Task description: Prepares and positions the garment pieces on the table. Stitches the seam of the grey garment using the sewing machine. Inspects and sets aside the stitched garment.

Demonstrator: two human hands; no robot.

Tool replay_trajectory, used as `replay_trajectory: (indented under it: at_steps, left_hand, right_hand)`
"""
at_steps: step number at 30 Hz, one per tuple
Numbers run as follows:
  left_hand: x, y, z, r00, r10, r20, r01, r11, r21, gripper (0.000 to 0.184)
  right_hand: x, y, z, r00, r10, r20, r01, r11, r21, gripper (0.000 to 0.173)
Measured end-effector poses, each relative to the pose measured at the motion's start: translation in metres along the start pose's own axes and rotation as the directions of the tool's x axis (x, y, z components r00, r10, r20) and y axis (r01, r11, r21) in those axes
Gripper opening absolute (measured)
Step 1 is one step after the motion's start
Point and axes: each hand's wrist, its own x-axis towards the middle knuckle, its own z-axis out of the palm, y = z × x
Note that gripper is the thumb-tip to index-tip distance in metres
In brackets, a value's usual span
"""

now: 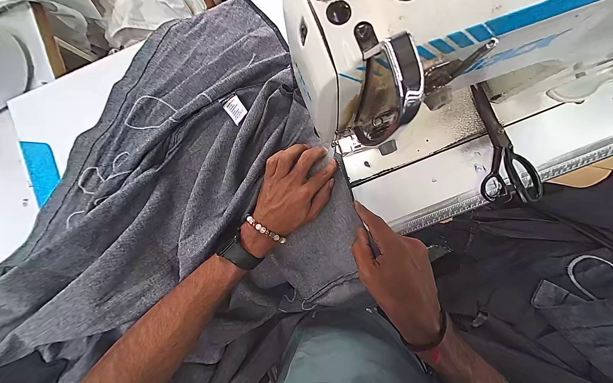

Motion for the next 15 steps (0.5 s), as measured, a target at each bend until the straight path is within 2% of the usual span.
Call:
replay_trajectory:
  at_steps: [10,15]
  left_hand:
    - [0.016,-0.029,-0.007,0.973,0.228,-0.035,-0.229,0.973,-0.028,0.032]
    - [0.029,-0.050,-0.005,0.925,0.374,-0.065,-0.374,0.927,0.015,0.033]
  right_hand:
    - [0.008,-0.007,-0.008,1.000,-0.028,-0.007,0.027,0.993,-0.113,0.037]
    - [0.032,-0.015,-0.015,0.995,-0.093,0.033,0.098,0.975,-0.200,0.032]
